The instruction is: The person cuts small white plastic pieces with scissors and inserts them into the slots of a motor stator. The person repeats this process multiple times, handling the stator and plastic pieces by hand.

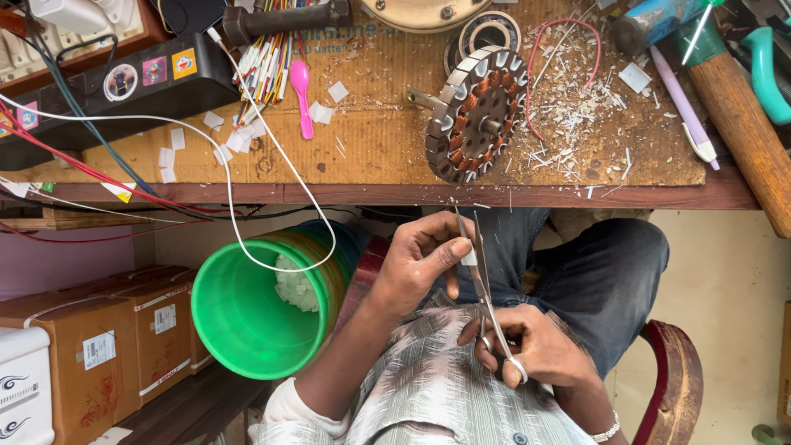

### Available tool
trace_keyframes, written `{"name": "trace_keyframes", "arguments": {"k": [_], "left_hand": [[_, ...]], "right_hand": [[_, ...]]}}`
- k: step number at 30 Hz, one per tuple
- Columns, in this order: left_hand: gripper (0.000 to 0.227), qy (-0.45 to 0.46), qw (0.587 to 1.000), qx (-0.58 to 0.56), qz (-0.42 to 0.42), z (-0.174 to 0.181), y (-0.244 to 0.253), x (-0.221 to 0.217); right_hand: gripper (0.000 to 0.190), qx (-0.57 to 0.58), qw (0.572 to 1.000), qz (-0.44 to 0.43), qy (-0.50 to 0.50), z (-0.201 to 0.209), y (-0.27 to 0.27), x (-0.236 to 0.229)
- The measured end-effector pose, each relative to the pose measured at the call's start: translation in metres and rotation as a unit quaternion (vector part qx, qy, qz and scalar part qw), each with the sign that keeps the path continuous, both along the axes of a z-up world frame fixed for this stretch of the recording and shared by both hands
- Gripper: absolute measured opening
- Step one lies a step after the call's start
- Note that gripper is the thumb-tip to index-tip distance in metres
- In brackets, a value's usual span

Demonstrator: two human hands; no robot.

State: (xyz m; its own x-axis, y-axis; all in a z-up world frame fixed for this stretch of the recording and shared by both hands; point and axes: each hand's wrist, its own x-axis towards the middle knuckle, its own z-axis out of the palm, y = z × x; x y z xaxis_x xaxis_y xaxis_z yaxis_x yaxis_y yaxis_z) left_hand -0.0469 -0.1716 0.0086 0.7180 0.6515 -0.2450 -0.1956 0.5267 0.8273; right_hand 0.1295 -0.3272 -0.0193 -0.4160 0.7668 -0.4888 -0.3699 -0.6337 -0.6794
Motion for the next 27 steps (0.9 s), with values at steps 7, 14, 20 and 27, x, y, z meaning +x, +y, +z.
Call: {"name": "trace_keyframes", "arguments": {"k": [7, 14, 20, 27], "left_hand": [[0.018, -0.022, 0.999, -0.003, -0.038, -0.002, 0.008, -0.010], [0.017, -0.020, 0.997, 0.014, -0.077, 0.002, 0.017, -0.019], [0.017, -0.004, 0.996, 0.035, -0.086, -0.002, 0.020, -0.022], [0.017, -0.021, 0.997, 0.015, -0.074, -0.008, 0.017, -0.016]], "right_hand": [[0.079, 0.005, 1.000, 0.025, -0.014, -0.004, 0.000, 0.000], [0.059, 0.025, 0.999, 0.026, 0.002, -0.007, -0.003, 0.003], [0.060, 0.001, 1.000, 0.022, -0.011, -0.008, -0.004, 0.004], [0.062, 0.003, 1.000, 0.020, -0.023, -0.015, -0.005, 0.003]]}}
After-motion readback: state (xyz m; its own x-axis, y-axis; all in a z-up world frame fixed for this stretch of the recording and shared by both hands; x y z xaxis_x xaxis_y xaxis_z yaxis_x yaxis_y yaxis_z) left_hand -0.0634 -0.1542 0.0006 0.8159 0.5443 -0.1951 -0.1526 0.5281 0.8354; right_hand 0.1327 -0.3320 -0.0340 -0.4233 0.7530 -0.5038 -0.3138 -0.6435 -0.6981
